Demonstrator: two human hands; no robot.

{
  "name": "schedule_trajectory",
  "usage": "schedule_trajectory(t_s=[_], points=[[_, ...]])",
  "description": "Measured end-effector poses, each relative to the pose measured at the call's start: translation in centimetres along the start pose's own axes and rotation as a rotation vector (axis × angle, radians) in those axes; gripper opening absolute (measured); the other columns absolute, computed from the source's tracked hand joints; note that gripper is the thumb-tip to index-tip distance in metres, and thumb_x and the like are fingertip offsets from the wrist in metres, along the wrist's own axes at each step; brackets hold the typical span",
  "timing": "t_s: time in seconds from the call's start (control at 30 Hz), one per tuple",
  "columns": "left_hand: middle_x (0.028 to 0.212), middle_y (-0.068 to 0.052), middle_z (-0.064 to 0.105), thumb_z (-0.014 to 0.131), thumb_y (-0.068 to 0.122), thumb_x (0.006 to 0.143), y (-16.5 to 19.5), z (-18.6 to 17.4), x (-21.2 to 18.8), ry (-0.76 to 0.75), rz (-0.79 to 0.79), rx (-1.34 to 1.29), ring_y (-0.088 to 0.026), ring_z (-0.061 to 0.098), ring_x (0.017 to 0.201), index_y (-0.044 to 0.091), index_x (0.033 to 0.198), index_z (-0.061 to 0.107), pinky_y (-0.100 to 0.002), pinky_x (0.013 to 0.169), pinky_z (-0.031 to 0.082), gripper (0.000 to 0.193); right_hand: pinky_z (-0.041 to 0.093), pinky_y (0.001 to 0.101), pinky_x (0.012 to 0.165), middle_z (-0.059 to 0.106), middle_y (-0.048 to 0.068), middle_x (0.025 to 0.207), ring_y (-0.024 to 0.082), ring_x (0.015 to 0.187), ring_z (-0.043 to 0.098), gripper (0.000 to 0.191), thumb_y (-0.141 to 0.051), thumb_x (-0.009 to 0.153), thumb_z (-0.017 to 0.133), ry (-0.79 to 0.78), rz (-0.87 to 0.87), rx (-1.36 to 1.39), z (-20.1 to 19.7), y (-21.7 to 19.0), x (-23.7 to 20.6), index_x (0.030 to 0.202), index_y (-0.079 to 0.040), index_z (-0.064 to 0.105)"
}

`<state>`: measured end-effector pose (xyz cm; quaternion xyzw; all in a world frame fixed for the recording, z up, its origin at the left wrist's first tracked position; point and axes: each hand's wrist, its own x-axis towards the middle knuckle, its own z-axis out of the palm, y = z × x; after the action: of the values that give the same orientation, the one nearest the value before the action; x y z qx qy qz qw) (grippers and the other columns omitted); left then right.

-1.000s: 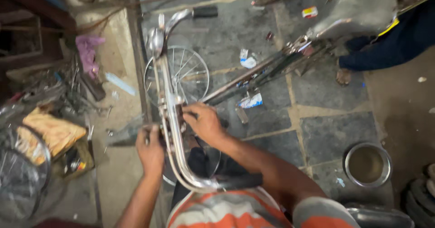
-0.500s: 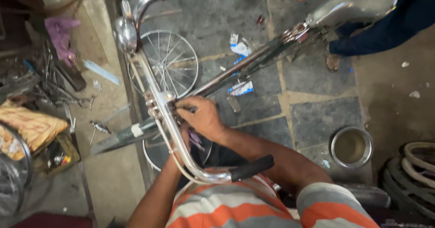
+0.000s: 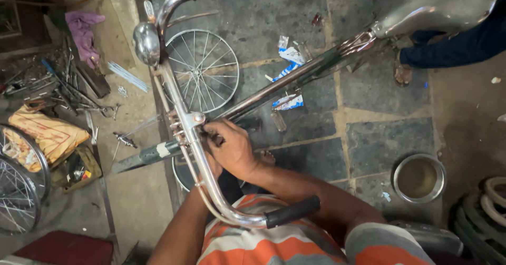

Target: The person repairs a bicycle lying on the floor of a workshop. They work on the front wheel and brake area by hand, pick up small parts and a wrench from the floor, then tighten and adjust fittings on the handlebar stem, finally steadying the bike and moving it.

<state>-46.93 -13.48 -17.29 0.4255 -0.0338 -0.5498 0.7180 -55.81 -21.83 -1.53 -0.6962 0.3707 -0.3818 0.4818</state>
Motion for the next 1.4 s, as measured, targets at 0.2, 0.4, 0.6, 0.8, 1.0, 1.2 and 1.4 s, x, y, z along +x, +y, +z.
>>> schedule_trajectory(t_s=[0.2,0.4,0.6,0.8,1.0,1.2,1.4], points=[[0.116,0.0,0.061,0.049,0.05,0.107,0.6,0.7,0.9,0.105,-0.036,-0.061,-0.016,0.06,0.108,0.018,0.125,0.057,-0.035,0.092,0.053,0.038,0.061,0.0349,0.073,0.072,0.012,0.1,0.028,0.087,0.075,0.028,0.003,0.081,0.076,0.032,0.041,0.034,0.3,-0.4,-0.1,0.107,-0.003,0.069],[0.12,0.0,0.061,0.049,0.039,0.104,0.9,0.3,-0.2,0.06,-0.044,0.182,-0.015,0.062,0.11,0.019,0.132,0.053,-0.034,0.092,0.054,0.035,0.061,0.0348,0.078,0.073,0.011,0.103,0.028,0.092,0.076,0.026,0.002,0.083,0.076,0.037,0.022,0.033,0.5,0.1,0.0,0.107,-0.003,0.069],[0.111,-0.005,0.064,0.049,0.02,0.105,0.6,-0.5,-0.5,0.054,-0.046,0.465,-0.016,0.065,0.102,0.013,0.123,0.058,-0.033,0.085,0.056,0.022,0.06,0.0365,0.09,0.073,0.014,0.11,0.03,0.104,0.074,0.019,0.0,0.092,0.071,0.001,-0.052,0.049,-0.4,0.5,-0.1,0.111,-0.003,0.07],[0.095,-0.008,0.065,0.048,0.008,0.105,0.3,-2.4,-0.1,0.142,-0.123,0.48,-0.015,0.063,0.086,0.006,0.106,0.066,-0.033,0.072,0.054,0.018,0.06,0.0335,0.09,0.074,0.01,0.113,0.025,0.106,0.076,0.02,-0.006,0.099,0.065,-0.032,0.119,0.161,-1.6,1.1,-0.7,0.119,-0.004,0.064],[0.087,-0.008,0.062,0.048,0.01,0.107,1.3,-4.3,-0.6,-0.246,0.264,1.476,-0.015,0.062,0.08,0.004,0.099,0.065,-0.033,0.066,0.05,0.02,0.06,0.0331,0.093,0.075,0.011,0.114,0.024,0.107,0.076,0.013,-0.003,0.096,0.07,-0.129,0.03,0.144,-2.8,1.3,-1.5,0.109,-0.003,0.071],[0.093,-0.008,0.062,0.048,0.013,0.107,1.2,-3.2,-0.6,-0.18,0.046,1.084,-0.015,0.062,0.086,0.005,0.105,0.063,-0.032,0.07,0.052,0.017,0.06,0.0344,0.097,0.071,0.016,0.123,0.026,0.109,0.073,0.012,0.0,0.09,0.073,-0.112,-0.088,0.197,-1.5,1.9,-0.8,0.102,-0.001,0.074],[0.099,-0.008,0.062,0.049,0.016,0.107,1.5,-2.2,-0.9,-0.122,-0.099,0.768,-0.015,0.063,0.091,0.006,0.11,0.061,-0.031,0.074,0.053,0.016,0.06,0.0342,0.095,0.074,0.013,0.117,0.025,0.108,0.074,0.012,0.0,0.09,0.075,-0.1,-0.035,0.197,-0.9,2.1,-0.9,0.102,-0.001,0.074]])
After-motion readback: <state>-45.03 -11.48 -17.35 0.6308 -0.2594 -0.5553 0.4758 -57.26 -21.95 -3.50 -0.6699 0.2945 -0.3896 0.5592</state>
